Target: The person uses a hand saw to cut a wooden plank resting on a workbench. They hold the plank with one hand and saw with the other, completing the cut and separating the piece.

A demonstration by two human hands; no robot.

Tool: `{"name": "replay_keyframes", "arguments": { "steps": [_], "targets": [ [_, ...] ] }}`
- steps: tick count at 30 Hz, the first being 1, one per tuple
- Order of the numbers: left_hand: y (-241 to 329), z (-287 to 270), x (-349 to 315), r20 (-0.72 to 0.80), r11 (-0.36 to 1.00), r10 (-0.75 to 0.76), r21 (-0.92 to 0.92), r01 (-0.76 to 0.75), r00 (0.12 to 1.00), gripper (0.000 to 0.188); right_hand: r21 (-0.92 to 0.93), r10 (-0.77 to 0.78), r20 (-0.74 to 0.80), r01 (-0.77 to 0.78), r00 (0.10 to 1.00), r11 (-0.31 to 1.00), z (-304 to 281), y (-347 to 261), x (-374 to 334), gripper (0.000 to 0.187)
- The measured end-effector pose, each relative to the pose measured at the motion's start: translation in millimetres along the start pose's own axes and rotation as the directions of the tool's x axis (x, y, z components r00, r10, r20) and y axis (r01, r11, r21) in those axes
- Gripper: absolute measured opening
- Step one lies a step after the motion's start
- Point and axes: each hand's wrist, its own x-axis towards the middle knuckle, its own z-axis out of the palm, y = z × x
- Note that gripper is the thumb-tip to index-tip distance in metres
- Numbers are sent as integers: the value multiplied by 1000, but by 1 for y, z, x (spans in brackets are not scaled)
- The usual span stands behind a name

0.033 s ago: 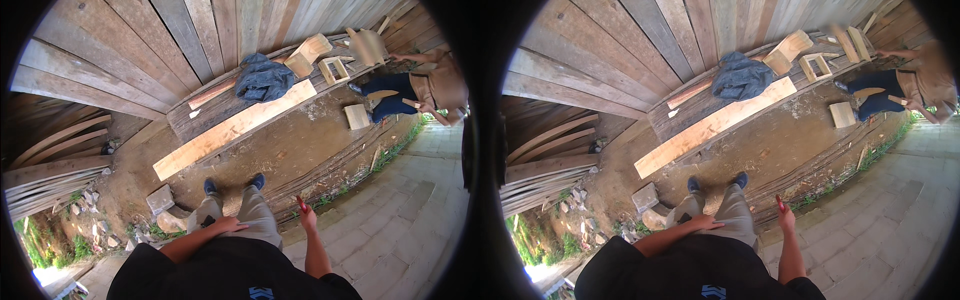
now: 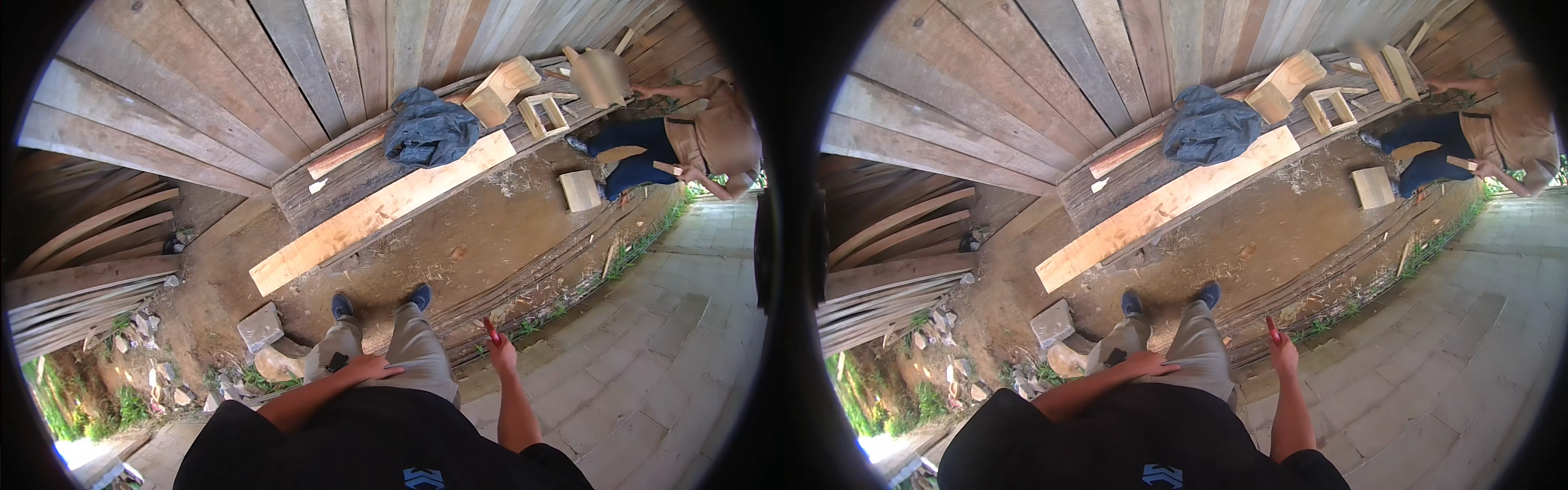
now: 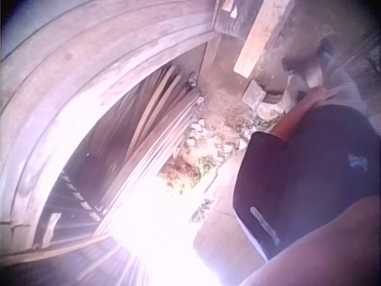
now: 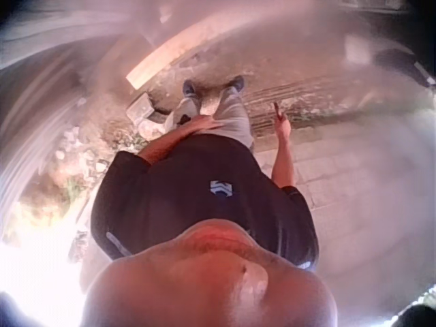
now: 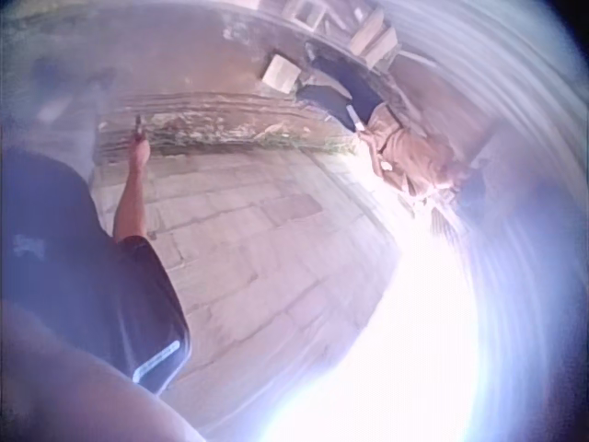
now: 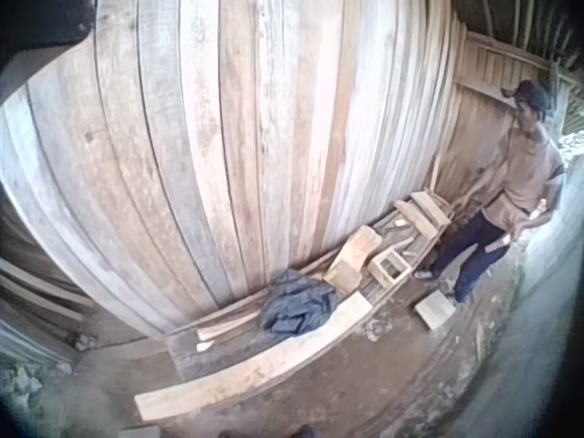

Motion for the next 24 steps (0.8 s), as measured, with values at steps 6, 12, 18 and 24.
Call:
{"name": "replay_keyframes", "arguments": {
  "steps": [6, 12, 18, 24],
  "targets": [
    [-90, 35, -29, -66, 989, 128, -63, -132, 990, 77, -110, 67, -131, -81, 989, 991, 7, -52, -15, 49],
    [-166, 43, -54, -103, 976, 205, -58, -212, 973, 73, 126, 96, -413, -48, 906, 991, 3, -130, -66, 50],
    [-175, 39, -97, -106, 934, 349, -41, -354, 931, 71, 323, -23, -704, 349, 710, 880, -60, -220, -161, 46],
    [-177, 30, -131, -116, 849, 524, -4, -528, 844, 65, 343, -79, -805, 571, 587, 746, -136, -326, -270, 28]
  ]
}}
